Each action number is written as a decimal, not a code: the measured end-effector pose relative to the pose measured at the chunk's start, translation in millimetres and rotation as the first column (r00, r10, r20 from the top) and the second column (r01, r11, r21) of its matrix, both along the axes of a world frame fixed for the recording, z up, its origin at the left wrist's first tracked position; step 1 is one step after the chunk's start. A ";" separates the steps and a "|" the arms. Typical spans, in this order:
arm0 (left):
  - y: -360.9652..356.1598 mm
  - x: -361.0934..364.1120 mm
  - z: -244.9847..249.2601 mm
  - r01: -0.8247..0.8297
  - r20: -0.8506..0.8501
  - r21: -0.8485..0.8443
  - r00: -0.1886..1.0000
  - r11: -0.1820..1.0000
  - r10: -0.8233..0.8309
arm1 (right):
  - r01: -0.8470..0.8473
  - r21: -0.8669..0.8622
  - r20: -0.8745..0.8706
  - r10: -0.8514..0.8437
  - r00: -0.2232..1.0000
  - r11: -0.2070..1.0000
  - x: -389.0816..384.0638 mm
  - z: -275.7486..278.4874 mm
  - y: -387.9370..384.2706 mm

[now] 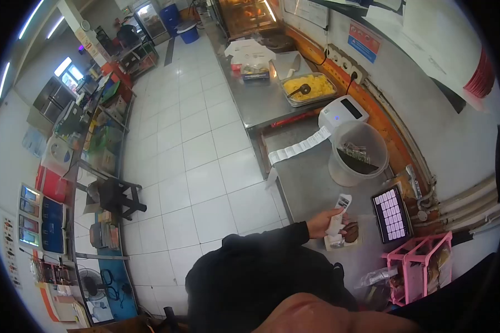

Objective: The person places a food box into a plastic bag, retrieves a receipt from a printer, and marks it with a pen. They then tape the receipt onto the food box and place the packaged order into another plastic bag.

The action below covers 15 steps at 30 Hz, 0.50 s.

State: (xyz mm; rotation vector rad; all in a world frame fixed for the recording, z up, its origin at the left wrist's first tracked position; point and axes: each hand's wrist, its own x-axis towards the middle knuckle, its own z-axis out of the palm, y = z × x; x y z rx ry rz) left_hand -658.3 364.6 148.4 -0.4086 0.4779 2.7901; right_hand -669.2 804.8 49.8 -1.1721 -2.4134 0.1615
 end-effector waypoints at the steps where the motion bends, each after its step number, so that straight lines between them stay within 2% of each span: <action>1: 0.5 -0.4 2.1 0.005 -0.043 0.016 0.999 1.000 -0.005 | 0.013 -0.012 0.009 -0.013 1.000 1.000 3.0 -0.7 -0.8; 3: 5.2 -5.4 6.6 0.020 -0.133 0.049 0.991 0.999 -0.014 | 0.040 -0.022 0.015 -0.039 0.999 0.999 6.2 -1.2 -0.3; 9: 5.4 -16.2 15.8 0.073 -0.218 0.031 0.974 0.997 -0.064 | 0.101 -0.028 0.030 -0.100 0.995 0.995 22.8 1.8 -2.5; 15: 12.1 -16.1 19.7 0.120 -0.209 0.009 0.971 0.993 -0.115 | 0.177 -0.041 0.039 -0.175 0.984 0.983 41.7 2.3 1.6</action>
